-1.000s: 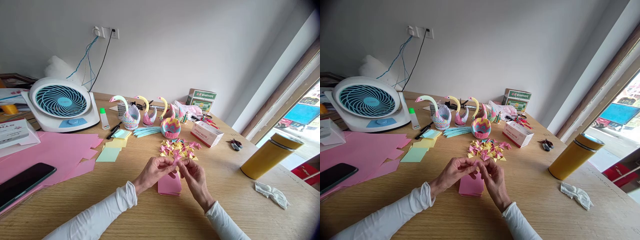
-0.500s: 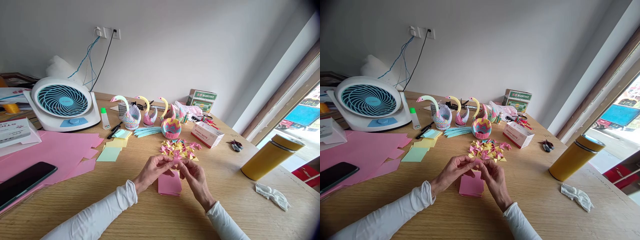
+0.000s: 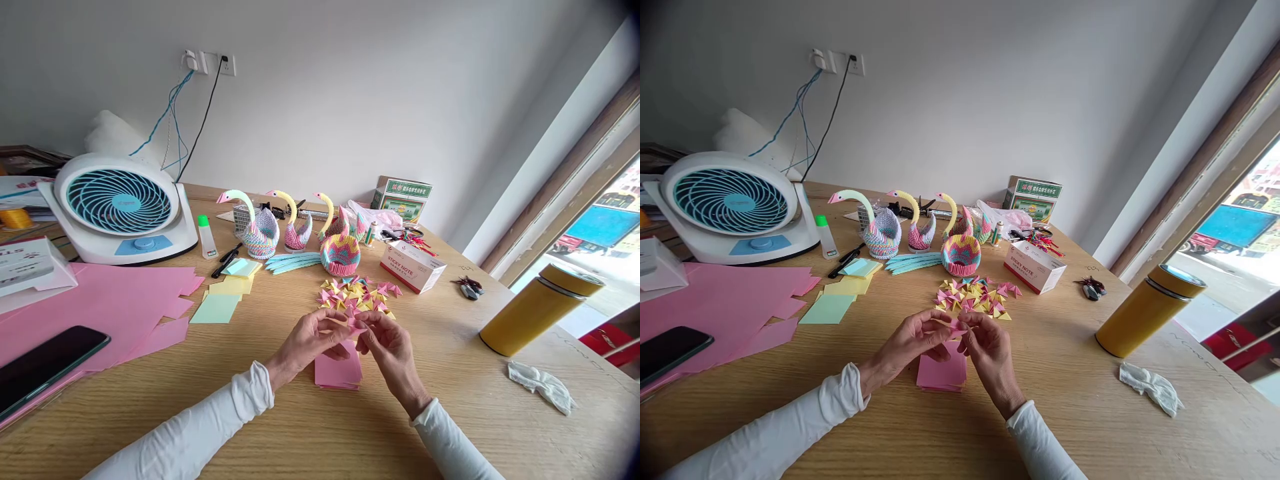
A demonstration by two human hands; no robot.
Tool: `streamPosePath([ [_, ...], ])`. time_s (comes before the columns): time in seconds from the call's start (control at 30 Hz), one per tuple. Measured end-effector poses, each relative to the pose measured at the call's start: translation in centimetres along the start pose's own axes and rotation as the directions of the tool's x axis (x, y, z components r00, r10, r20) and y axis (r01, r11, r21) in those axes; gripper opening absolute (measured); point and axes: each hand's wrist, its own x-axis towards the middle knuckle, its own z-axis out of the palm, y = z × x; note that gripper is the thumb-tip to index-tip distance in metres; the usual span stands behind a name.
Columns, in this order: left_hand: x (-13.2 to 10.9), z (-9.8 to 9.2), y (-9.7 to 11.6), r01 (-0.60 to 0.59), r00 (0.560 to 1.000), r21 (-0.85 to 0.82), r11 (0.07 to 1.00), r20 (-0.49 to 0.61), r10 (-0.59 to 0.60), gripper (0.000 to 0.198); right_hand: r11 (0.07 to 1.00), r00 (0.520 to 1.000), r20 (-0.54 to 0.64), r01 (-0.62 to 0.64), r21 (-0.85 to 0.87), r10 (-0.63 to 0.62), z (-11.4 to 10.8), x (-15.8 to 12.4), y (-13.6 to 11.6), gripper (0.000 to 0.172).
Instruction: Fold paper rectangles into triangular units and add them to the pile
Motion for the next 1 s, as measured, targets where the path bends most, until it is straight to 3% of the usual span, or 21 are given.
streamPosePath([
  [0.1, -0.2, 0.3, -0.3, -0.107, 0.993, 0.116, 0.987, -0.042, 0.113, 0.055, 1.0, 0.998, -0.063, 0.01, -0.029, -0.012, 0.0, 0.1, 0.4, 0.027],
  [0.23, -0.3, 0.7, -1.0, -0.194, 0.959, 0.321, 0.927, -0.137, 0.247, 0.044, 0.993, 0.993, -0.112, 0.024, -0.117, -0.037, 0.2, 0.0, 0.7, 0.026],
  [0.4, -0.2, 0.8, -1.0, -0.165, 0.954, 0.34, 0.926, -0.185, 0.238, 0.029, 0.988, 0.991, -0.128, 0.024, -0.155, -0.044, 0.6, -0.1, 0.4, 0.026],
  [0.57, -0.1, 0.6, -0.7, -0.164, 0.952, 0.348, 0.923, -0.19, 0.24, 0.028, 0.988, 0.993, -0.113, 0.027, -0.154, -0.045, 0.9, -0.2, 0.2, 0.027],
  [0.7, -0.1, 0.6, -0.6, -0.164, 0.967, 0.25, 0.954, -0.15, 0.206, 0.035, 0.984, 0.993, -0.103, 0.035, -0.172, -0.054, 0.8, -0.1, 0.4, 0.028],
  [0.87, 0.0, 0.8, 0.0, -0.027, 0.996, -0.024, 0.999, -0.08, 0.025, 0.04, 0.985, 0.991, -0.109, 0.059, -0.165, -0.078, 0.6, 0.0, 0.5, 0.027],
  [1.0, -0.1, 0.8, 0.2, 0.04, 0.998, -0.107, 0.993, -0.052, -0.046, 0.038, 0.984, 0.993, -0.09, 0.062, -0.166, -0.078, 0.5, 0.0, 0.5, 0.028],
])
